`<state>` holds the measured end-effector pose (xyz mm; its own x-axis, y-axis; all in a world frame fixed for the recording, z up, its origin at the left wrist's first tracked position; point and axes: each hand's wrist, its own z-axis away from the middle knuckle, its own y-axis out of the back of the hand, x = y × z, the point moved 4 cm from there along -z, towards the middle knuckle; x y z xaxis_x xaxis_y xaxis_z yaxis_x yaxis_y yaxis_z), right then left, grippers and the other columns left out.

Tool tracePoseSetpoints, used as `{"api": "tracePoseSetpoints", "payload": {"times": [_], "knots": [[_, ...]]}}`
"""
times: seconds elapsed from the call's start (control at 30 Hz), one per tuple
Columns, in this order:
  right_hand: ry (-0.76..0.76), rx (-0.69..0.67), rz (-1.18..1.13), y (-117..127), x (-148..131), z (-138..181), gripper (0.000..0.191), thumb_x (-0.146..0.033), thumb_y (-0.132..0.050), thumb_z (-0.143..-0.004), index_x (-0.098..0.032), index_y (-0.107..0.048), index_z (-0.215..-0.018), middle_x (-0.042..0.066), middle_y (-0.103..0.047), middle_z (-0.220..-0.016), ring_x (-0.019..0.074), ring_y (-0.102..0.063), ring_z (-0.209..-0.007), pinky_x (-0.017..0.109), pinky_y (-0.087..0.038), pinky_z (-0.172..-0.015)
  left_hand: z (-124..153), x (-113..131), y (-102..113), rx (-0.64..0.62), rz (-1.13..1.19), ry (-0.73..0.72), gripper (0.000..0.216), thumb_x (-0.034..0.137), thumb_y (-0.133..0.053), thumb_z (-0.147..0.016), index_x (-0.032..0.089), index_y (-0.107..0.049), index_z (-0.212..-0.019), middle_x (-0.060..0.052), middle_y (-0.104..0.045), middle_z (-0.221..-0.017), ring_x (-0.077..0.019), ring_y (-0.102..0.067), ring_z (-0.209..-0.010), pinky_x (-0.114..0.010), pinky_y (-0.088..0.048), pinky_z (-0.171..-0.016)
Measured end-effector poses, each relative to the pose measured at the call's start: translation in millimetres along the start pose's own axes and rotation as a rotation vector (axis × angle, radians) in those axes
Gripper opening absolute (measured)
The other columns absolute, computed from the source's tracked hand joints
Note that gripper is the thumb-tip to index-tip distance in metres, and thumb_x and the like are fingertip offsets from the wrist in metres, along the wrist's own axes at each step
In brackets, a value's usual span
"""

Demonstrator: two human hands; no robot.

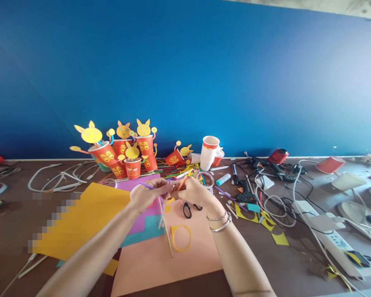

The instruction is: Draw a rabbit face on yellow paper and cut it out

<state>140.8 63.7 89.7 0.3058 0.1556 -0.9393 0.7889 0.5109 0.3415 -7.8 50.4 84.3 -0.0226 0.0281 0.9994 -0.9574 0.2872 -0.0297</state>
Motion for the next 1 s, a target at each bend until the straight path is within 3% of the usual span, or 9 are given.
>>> {"api": "tracePoseSetpoints", "payload": {"times": [0.17, 0.33, 0.43, 0.5, 0.6, 0.67, 0.77, 0.87, 1.0], "knots": [[-0.095, -0.098, 0.150, -5, 5, 10, 0.008, -0.022, -0.067, -0.063, -0.017, -0.068, -0.057, -0.004, -0.053, -0.041, 0.0068, -0.039, -0.035, 0.021, -0.028, -0.036, 4, -5, -3, -0.214, -0.199, 0.053, 0.021, 0.038, -0.073, -0.067, 0.019, -0.066, -0.060, 0.001, -0.058, -0.051, -0.0100, -0.049, -0.046, -0.021, -0.037, -0.046], [-0.069, -0.203, 0.284, -14, -1, 13, 0.022, -0.018, -0.064, -0.063, -0.016, -0.057, -0.042, -0.003, -0.050, -0.037, 0.0063, -0.038, -0.035, 0.021, -0.024, -0.035, 5, -18, -4, -0.325, -0.201, 0.128, 0.021, 0.039, -0.075, -0.063, 0.020, -0.066, -0.059, 0.002, -0.058, -0.050, -0.0106, -0.051, -0.045, -0.021, -0.038, -0.044], [-0.062, -0.119, 0.235, -7, -1, 8, 0.014, -0.021, -0.064, -0.066, -0.016, -0.065, -0.053, -0.004, -0.052, -0.040, 0.0050, -0.036, -0.034, 0.019, -0.022, -0.033, 2, -15, -1, -0.197, -0.106, 0.129, 0.027, 0.043, -0.076, -0.063, 0.018, -0.065, -0.059, 0.001, -0.058, -0.050, -0.0103, -0.052, -0.045, -0.021, -0.040, -0.046], [-0.034, -0.073, 0.115, 0, -4, 5, 0.011, -0.026, -0.066, -0.068, -0.015, -0.069, -0.066, -0.001, -0.061, -0.053, 0.0070, -0.046, -0.041, 0.019, -0.030, -0.037, 0, -10, 1, -0.070, -0.004, 0.096, 0.030, 0.044, -0.076, -0.063, 0.017, -0.065, -0.064, 0.001, -0.060, -0.053, -0.0100, -0.054, -0.048, -0.021, -0.042, -0.048], [0.043, -0.046, -0.066, 7, -11, 2, 0.020, -0.033, -0.071, -0.068, -0.016, -0.071, -0.079, 0.003, -0.068, -0.075, 0.0143, -0.062, -0.067, 0.023, -0.047, -0.056, -2, -4, 5, 0.092, 0.177, 0.030, 0.033, 0.045, -0.077, -0.065, 0.016, -0.061, -0.070, 0.000, -0.062, -0.060, -0.0101, -0.057, -0.052, -0.021, -0.045, -0.052], [0.091, -0.076, -0.115, 6, -12, 0, 0.026, -0.038, -0.073, -0.067, -0.017, -0.071, -0.082, 0.003, -0.069, -0.080, 0.0172, -0.063, -0.079, 0.028, -0.051, -0.069, -2, -2, 7, 0.152, 0.265, -0.014, 0.033, 0.045, -0.075, -0.067, 0.016, -0.059, -0.071, 0.000, -0.062, -0.062, -0.0101, -0.058, -0.054, -0.022, -0.047, -0.054], [0.112, -0.083, -0.157, -2, -8, -3, 0.032, -0.040, -0.074, -0.067, -0.017, -0.069, -0.089, 0.003, -0.068, -0.084, 0.0179, -0.063, -0.083, 0.031, -0.051, -0.076, -1, -1, 7, 0.214, 0.320, -0.054, 0.033, 0.044, -0.076, -0.067, 0.016, -0.058, -0.069, 0.002, -0.060, -0.063, -0.0086, -0.057, -0.055, -0.021, -0.048, -0.055], [0.049, 0.014, -0.282, -12, 2, -9, 0.037, -0.042, -0.075, -0.067, -0.017, -0.066, -0.091, 0.003, -0.067, -0.083, 0.0158, -0.063, -0.074, 0.028, -0.051, -0.067, 0, -2, 6, 0.240, 0.334, -0.045, 0.035, 0.044, -0.078, -0.063, 0.016, -0.057, -0.067, 0.003, -0.060, -0.066, -0.0081, -0.057, -0.057, -0.021, -0.048, -0.056], [-0.014, 0.158, -0.396, -15, 5, -13, 0.032, -0.044, -0.074, -0.066, -0.016, -0.063, -0.077, 0.000, -0.063, -0.069, 0.0127, -0.058, -0.061, 0.025, -0.046, -0.057, 1, -3, 4, 0.174, 0.359, 0.015, 0.036, 0.042, -0.080, -0.061, 0.016, -0.058, -0.069, 0.003, -0.060, -0.065, -0.0088, -0.058, -0.057, -0.022, -0.048, -0.058]]}}
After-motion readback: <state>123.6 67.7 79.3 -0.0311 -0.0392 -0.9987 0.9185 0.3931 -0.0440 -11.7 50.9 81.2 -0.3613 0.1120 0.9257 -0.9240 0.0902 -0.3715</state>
